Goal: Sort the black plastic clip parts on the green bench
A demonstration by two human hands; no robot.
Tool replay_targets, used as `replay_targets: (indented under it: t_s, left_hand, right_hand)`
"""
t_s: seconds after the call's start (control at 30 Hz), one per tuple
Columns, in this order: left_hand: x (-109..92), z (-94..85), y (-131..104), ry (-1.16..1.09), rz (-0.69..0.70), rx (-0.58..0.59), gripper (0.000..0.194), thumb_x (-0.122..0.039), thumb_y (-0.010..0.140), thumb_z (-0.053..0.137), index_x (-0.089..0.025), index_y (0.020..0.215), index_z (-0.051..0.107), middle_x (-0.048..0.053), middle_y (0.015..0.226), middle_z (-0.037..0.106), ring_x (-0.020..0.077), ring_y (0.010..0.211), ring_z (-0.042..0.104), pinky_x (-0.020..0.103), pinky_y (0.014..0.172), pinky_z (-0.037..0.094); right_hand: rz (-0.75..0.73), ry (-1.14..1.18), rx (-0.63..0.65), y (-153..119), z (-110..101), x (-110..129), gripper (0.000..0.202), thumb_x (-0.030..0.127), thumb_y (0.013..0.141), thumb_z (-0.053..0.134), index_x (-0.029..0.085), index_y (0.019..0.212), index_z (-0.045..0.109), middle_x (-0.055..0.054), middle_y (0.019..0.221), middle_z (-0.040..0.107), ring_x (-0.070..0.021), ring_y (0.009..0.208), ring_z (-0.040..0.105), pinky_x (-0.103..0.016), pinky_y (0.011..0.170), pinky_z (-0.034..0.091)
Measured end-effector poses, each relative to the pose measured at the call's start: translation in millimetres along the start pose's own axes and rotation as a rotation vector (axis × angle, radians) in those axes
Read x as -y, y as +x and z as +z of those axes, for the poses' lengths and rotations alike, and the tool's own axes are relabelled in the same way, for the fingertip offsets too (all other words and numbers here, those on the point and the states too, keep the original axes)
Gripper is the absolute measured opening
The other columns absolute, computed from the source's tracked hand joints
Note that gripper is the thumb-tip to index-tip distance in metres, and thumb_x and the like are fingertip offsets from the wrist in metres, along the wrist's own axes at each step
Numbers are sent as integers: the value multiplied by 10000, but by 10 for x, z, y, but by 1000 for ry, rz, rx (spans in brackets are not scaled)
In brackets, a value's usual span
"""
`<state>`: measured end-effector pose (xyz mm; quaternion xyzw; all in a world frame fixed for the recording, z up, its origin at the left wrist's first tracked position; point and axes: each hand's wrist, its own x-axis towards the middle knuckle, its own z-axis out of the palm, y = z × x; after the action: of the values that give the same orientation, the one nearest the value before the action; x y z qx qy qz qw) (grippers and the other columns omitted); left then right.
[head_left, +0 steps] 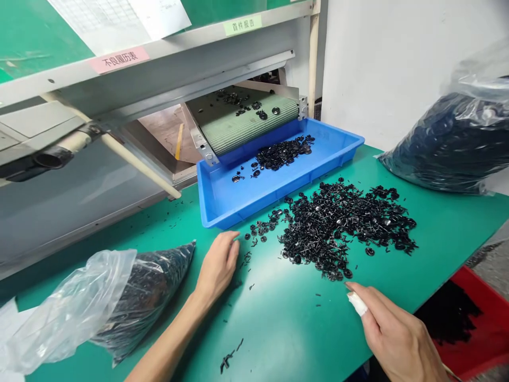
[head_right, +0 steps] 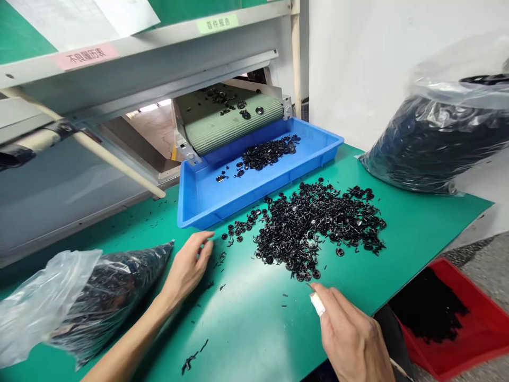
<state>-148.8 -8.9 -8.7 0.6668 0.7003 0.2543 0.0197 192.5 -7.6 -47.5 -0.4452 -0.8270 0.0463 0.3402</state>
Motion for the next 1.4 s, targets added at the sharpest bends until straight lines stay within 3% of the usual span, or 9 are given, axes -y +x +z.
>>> replay_targets:
  t_s: [0.1, 0.27, 0.47, 0.7, 0.8, 0.93, 1.1, 1.27, 1.4]
  left_hand:
    - [-20, 189, 230, -24, -41, -1, 294, -282, 956, 383, -206, 1147, 592, 115, 1178, 638, 271, 1143, 582, 462, 996, 448]
    - [-215, 396, 406, -112, -59, 59, 380, -323, 979, 340, -184, 1266, 547, 126, 1279, 626, 254, 1201, 575, 453, 1026, 448]
    - [-377, 519, 464, -194, -7, 151, 351, -282, 971, 350, -194, 1169, 627, 103, 1277, 653, 259, 1284, 519, 495, 1097, 382]
    - [-552, 273, 66, -259, 190, 309, 359, -207, 958, 412, -261, 1289, 542, 64, 1395, 580, 220, 1295, 514, 447, 1093, 419]
    - [-469, 146, -52, -232, 192, 276, 376, -209, 980, 375, -272, 1335, 480, 72, 1455, 513, 211, 1336, 464, 429, 1110, 396]
    - [-282, 89, -135, -133, 118, 198, 342, -230, 999, 331, -216, 1309, 474, 137, 1359, 578, 245, 1272, 527, 482, 1048, 444]
    - [-162, 48, -290, -60, 243, 290, 277, -246, 947, 496, -262, 1214, 568, 75, 1320, 626, 255, 1284, 514, 472, 1057, 425]
    - [-41, -89, -458, -21, 305, 284, 247, -204, 955, 467, -241, 1176, 570, 102, 1262, 653, 257, 1218, 568, 472, 1007, 452]
    - [-47, -95, -443, -20, 311, 270, 268, -212, 963, 458, -232, 1213, 552, 104, 1193, 678, 252, 1153, 597, 448, 959, 468]
  right_hand:
    - [-8, -3, -19, -13, 9, 0, 327, 121, 904, 367, 176, 1070, 644, -57, 863, 735, -171, 702, 721, -219, 580, 542]
    - [5, -28, -34, -9, 15, 32, 343, 102, 902, 354, 149, 1080, 644, -71, 858, 727, -179, 710, 720, -234, 594, 548]
    - [23, -12, 14, 5, -13, 56, 357, 87, 890, 350, 155, 1092, 637, -75, 862, 720, -181, 711, 711, -240, 586, 537]
    - [50, 0, 29, -31, -13, 57, 359, 90, 896, 356, 161, 1121, 627, -84, 919, 713, -194, 762, 707, -258, 628, 543]
    - [49, 13, 38, -34, -18, 56, 355, 102, 905, 358, 163, 1134, 623, -86, 934, 712, -193, 772, 704, -257, 630, 542]
    - [35, 0, 20, -43, -13, 53, 349, 103, 908, 356, 156, 1120, 629, -92, 942, 711, -195, 774, 703, -258, 620, 536]
    - [43, 1, 37, -63, -8, 56, 345, 96, 908, 362, 160, 1122, 625, -85, 934, 706, -192, 785, 698, -256, 641, 532]
    - [48, 12, 63, -64, -35, 76, 347, 92, 907, 358, 163, 1125, 618, -81, 932, 698, -186, 791, 692, -250, 665, 527]
    - [46, -7, 64, -62, -40, 89, 334, 114, 913, 359, 164, 1110, 624, -83, 942, 694, -191, 780, 690, -260, 663, 529]
